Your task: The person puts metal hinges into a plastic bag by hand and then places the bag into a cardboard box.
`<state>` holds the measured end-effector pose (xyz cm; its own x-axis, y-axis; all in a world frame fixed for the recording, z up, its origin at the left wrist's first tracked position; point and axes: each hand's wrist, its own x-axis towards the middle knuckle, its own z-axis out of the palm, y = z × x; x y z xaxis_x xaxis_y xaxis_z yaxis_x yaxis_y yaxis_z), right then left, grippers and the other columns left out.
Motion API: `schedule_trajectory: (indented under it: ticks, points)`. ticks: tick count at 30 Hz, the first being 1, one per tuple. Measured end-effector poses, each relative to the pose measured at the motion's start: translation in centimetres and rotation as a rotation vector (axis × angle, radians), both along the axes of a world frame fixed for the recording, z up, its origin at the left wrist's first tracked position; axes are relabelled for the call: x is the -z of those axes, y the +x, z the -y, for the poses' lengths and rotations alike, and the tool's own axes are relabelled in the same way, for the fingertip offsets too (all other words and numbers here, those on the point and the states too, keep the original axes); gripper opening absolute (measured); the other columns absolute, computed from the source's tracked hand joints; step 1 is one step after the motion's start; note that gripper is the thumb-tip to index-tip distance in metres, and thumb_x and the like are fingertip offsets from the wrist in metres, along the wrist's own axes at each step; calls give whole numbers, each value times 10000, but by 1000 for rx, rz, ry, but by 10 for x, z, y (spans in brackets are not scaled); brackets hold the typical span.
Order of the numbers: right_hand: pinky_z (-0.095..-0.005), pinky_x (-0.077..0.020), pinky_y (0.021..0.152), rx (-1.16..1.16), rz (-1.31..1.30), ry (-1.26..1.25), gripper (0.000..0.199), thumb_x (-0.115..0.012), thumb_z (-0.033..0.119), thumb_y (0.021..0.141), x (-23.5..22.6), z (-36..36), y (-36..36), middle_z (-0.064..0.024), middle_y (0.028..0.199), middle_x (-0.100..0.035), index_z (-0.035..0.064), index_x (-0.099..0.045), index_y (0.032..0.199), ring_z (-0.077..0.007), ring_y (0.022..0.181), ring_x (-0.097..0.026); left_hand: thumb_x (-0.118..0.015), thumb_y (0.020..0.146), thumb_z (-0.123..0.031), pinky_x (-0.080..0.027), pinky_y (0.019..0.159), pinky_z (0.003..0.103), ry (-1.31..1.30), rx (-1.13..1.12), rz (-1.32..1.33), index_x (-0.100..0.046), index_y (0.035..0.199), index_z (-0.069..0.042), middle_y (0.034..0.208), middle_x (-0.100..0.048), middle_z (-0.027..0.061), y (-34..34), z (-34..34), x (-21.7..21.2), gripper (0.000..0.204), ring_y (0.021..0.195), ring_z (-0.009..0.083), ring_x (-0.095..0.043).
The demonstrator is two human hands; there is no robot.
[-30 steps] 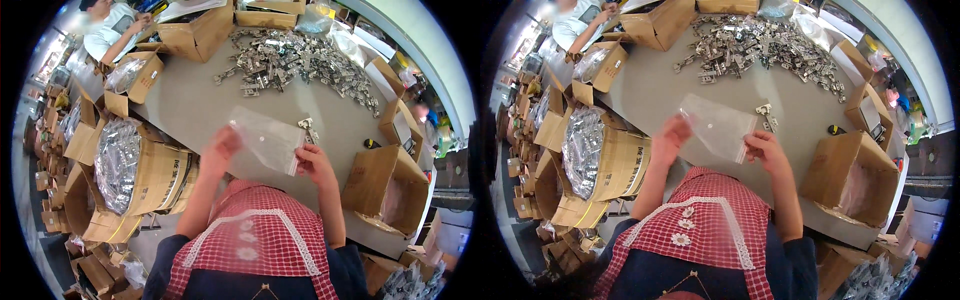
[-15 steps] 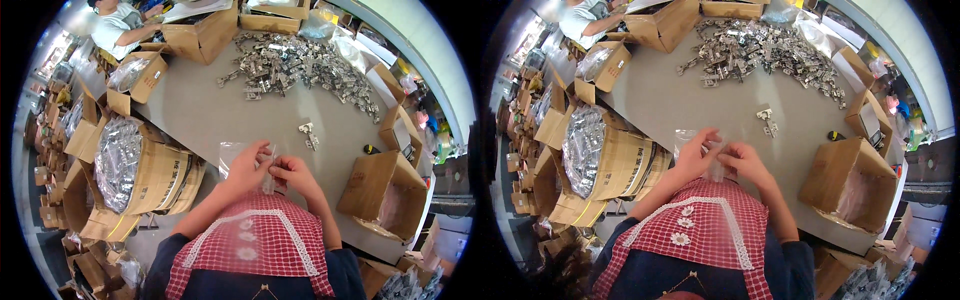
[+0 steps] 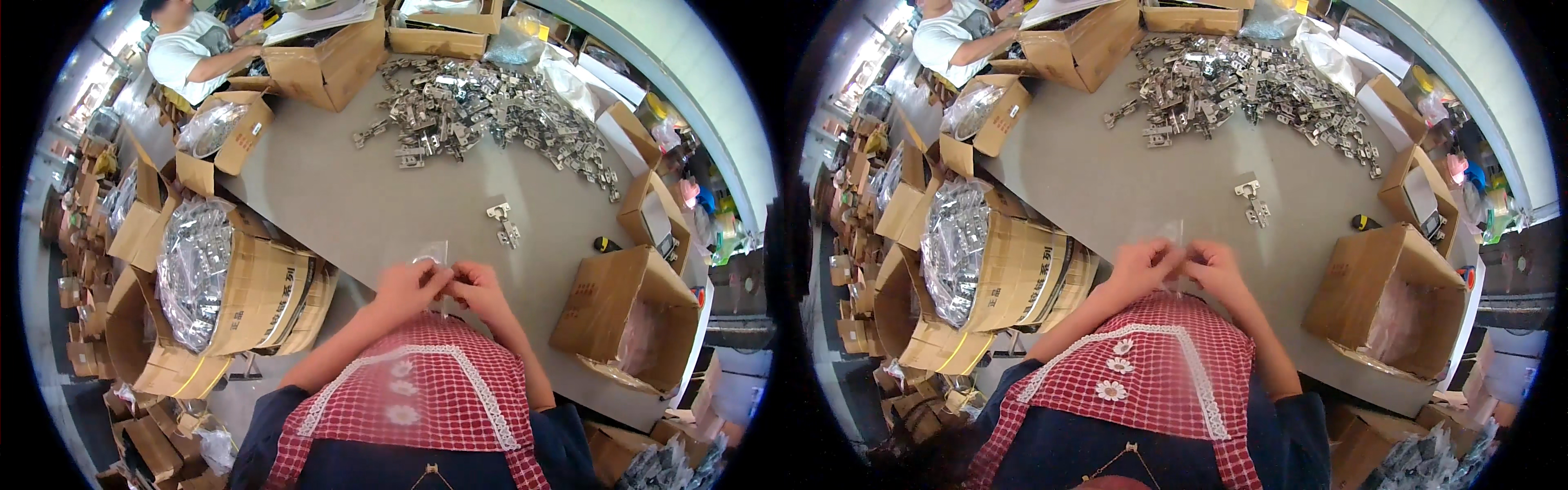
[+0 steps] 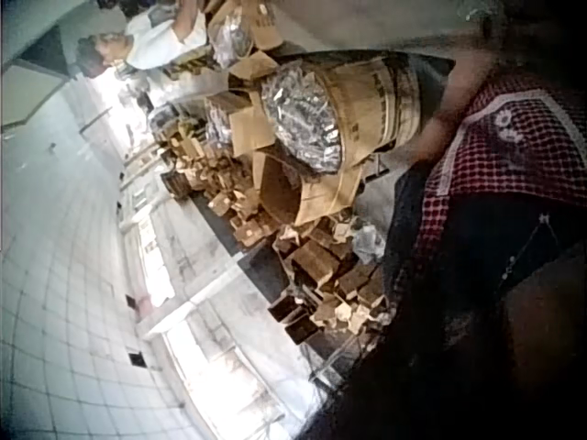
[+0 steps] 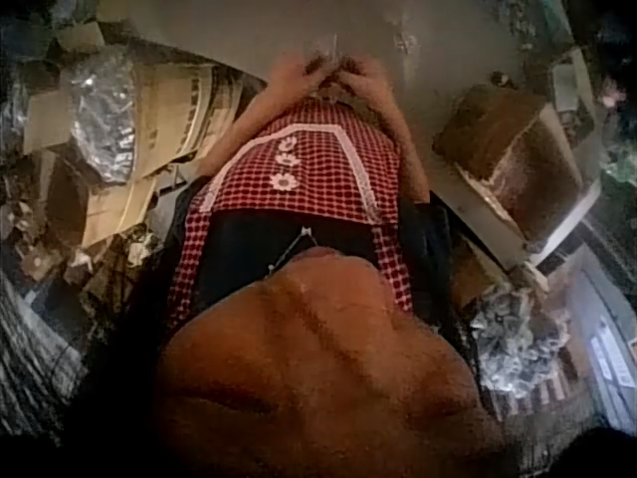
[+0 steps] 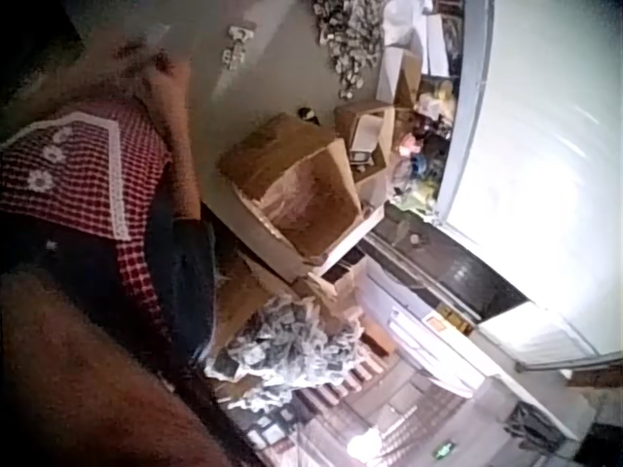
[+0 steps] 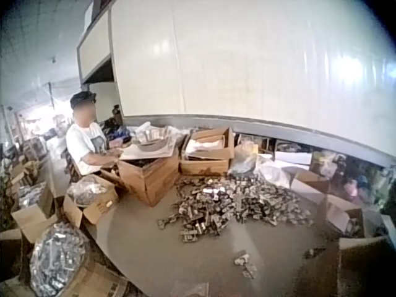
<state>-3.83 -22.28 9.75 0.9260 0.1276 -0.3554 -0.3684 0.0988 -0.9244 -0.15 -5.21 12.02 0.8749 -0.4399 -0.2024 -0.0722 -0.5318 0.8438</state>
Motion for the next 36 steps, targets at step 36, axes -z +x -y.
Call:
schedule_trajectory:
  ticks: [36]
  points:
    - [-344,-536,662,146,214,-149,294,-629,91,812,54,38,36,-152,1107,-628,-18,-581,1081,-248,851,-678,-507,900,-247,-477,581,527,466,-1,320,-502,960,-49,685,-636,193,17,-23,65,208,642,406,-627]
